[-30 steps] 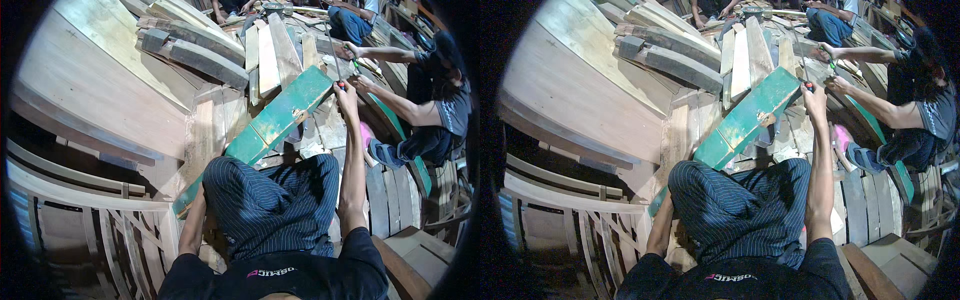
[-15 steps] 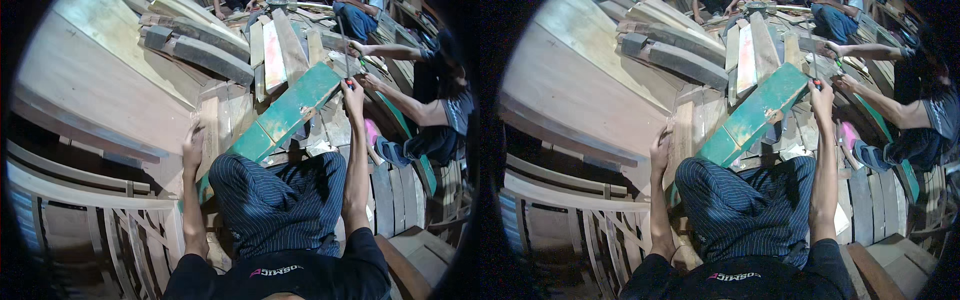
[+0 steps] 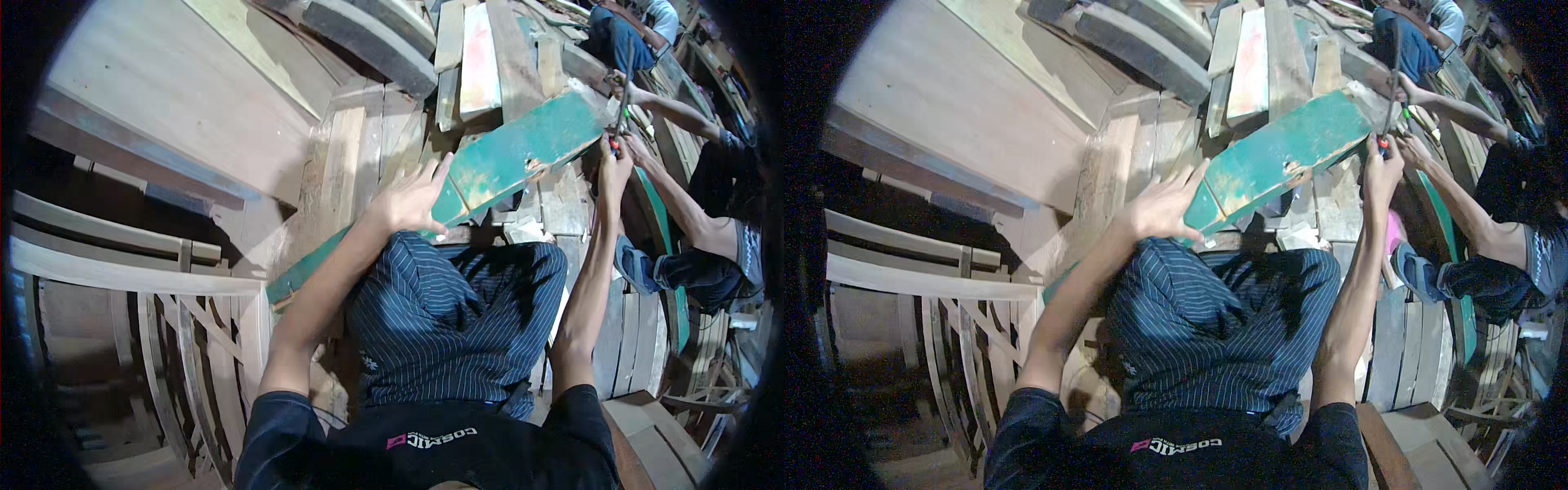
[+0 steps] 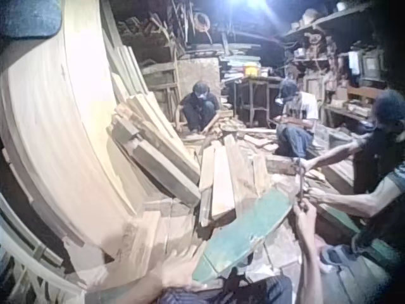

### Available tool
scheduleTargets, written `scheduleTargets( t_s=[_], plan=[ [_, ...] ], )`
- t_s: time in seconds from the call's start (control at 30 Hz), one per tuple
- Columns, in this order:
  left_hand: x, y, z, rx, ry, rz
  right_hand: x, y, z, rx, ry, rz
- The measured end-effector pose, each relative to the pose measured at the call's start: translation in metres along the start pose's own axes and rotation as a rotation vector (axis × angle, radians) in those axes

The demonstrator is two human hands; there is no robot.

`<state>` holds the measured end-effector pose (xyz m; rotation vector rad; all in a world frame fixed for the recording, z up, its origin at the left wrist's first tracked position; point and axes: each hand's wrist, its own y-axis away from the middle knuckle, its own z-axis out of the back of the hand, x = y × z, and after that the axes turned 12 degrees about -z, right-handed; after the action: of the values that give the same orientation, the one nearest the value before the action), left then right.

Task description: The person holds a wooden board by hand and cuts into it along a marked line using a hand saw.

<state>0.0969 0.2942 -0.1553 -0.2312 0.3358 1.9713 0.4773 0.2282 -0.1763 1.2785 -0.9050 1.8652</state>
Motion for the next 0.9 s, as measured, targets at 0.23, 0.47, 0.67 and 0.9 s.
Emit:
scheduleTargets(
  t_s=[0.23,0.47,0.67,0.9],
  plan=[
    [0.016,-0.004,-0.016,-0.02,0.142,0.04,-0.008,-0.005,-0.003,-0.037,-0.016,0.108],
    [0.018,-0.002,-0.011,0.02,0.139,0.013,-0.002,0.006,-0.008,-0.092,0.005,0.084],
    [0.028,-0.003,-0.019,-0.045,0.107,-0.062,-0.003,0.006,-0.008,-0.099,-0.027,0.144],
    [0.026,-0.006,-0.023,-0.12,0.077,-0.115,0.006,0.008,0.0,-0.041,-0.017,-0.01]
  ],
)
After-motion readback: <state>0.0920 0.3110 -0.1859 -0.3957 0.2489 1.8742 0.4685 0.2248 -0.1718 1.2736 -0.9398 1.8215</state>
